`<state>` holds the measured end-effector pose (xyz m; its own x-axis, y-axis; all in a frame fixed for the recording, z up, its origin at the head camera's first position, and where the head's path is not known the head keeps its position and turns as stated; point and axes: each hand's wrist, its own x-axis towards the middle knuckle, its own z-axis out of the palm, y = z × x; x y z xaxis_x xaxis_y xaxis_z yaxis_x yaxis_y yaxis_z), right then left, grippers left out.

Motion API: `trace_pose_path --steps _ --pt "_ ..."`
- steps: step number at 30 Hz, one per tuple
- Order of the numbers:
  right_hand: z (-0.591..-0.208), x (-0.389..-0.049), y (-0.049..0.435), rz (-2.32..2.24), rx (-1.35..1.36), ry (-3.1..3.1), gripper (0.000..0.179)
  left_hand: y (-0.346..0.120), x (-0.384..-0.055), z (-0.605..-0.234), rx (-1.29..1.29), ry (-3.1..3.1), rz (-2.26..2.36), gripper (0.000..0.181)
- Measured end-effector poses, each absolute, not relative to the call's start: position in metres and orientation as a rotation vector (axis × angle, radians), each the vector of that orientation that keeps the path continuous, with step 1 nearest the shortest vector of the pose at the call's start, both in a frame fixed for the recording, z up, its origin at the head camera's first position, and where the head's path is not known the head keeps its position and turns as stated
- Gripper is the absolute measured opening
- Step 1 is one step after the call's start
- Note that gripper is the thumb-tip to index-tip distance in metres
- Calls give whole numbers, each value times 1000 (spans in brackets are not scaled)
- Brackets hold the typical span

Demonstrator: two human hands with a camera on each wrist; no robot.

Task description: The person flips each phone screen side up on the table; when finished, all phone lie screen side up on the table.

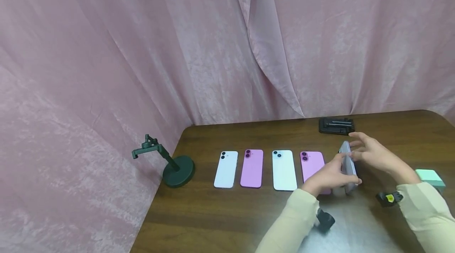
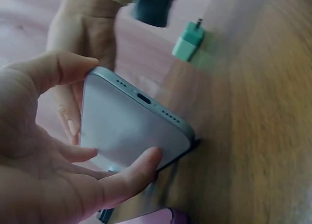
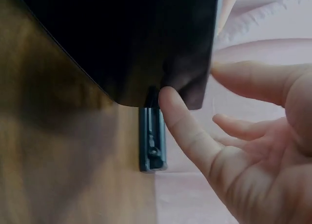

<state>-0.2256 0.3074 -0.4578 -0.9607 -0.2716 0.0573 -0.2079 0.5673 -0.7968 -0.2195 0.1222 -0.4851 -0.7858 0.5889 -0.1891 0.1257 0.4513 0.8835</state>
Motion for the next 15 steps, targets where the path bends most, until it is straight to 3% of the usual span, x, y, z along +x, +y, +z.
trace_pose_path --steps 5,15 --pt "-466 -221 303 -1521 -394 2551 55 116 -222 -483 518 2048 1446 73" --pt "-473 -220 302 -1476 -213 2397 61 117 -225 -478 391 1931 1599 58"
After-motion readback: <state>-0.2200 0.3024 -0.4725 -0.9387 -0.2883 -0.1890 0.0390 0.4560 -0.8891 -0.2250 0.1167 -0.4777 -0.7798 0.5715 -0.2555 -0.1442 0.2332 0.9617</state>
